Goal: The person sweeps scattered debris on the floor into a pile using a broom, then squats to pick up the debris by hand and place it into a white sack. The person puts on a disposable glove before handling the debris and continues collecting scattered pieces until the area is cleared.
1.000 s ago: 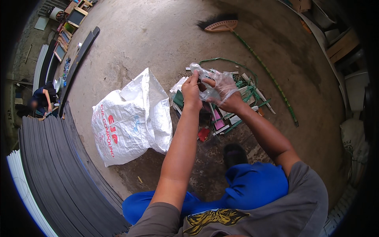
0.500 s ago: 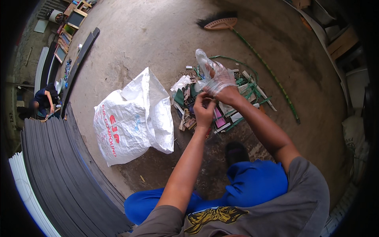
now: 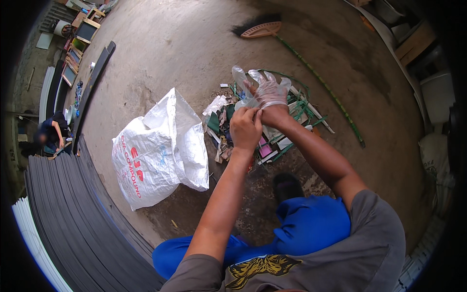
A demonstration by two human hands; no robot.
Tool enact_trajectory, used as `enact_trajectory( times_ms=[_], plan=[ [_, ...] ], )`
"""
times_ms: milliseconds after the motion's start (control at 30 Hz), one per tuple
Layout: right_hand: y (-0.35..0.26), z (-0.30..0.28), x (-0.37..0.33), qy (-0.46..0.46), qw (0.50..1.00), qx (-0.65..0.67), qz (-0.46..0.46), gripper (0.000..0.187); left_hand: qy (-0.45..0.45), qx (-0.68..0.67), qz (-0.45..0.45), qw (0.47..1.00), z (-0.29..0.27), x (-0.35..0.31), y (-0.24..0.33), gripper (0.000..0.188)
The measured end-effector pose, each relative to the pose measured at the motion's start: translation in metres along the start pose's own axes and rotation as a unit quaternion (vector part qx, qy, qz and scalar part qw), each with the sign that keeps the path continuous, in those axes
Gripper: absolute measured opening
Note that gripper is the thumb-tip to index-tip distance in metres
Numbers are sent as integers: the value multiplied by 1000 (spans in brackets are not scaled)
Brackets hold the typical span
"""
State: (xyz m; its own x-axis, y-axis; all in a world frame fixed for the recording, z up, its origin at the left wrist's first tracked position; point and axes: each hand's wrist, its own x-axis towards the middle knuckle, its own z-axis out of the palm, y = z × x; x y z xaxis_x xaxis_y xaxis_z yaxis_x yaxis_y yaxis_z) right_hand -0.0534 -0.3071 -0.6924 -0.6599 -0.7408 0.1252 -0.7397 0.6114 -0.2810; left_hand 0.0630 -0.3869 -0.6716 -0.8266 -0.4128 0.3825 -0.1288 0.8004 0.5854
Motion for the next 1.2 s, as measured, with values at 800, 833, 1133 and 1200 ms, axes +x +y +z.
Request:
enact_trajectory(
  times_ms=[800,833,1133,1200],
  plan=[
    [1,-13,21,30,351,936,-4,64,60,-73,77,993,28,-6,-2,21],
    [3,-12,20,36,372,927,17,66,56,-70,98,991,30,-5,-2,19],
    [27,3,28,-43,466,870,156,94,83,-157,91,980,46,-26,17,6],
    [18,-7,29,-60,461,870,163,94,85,-156,83,981,45,-28,15,10]
  ],
)
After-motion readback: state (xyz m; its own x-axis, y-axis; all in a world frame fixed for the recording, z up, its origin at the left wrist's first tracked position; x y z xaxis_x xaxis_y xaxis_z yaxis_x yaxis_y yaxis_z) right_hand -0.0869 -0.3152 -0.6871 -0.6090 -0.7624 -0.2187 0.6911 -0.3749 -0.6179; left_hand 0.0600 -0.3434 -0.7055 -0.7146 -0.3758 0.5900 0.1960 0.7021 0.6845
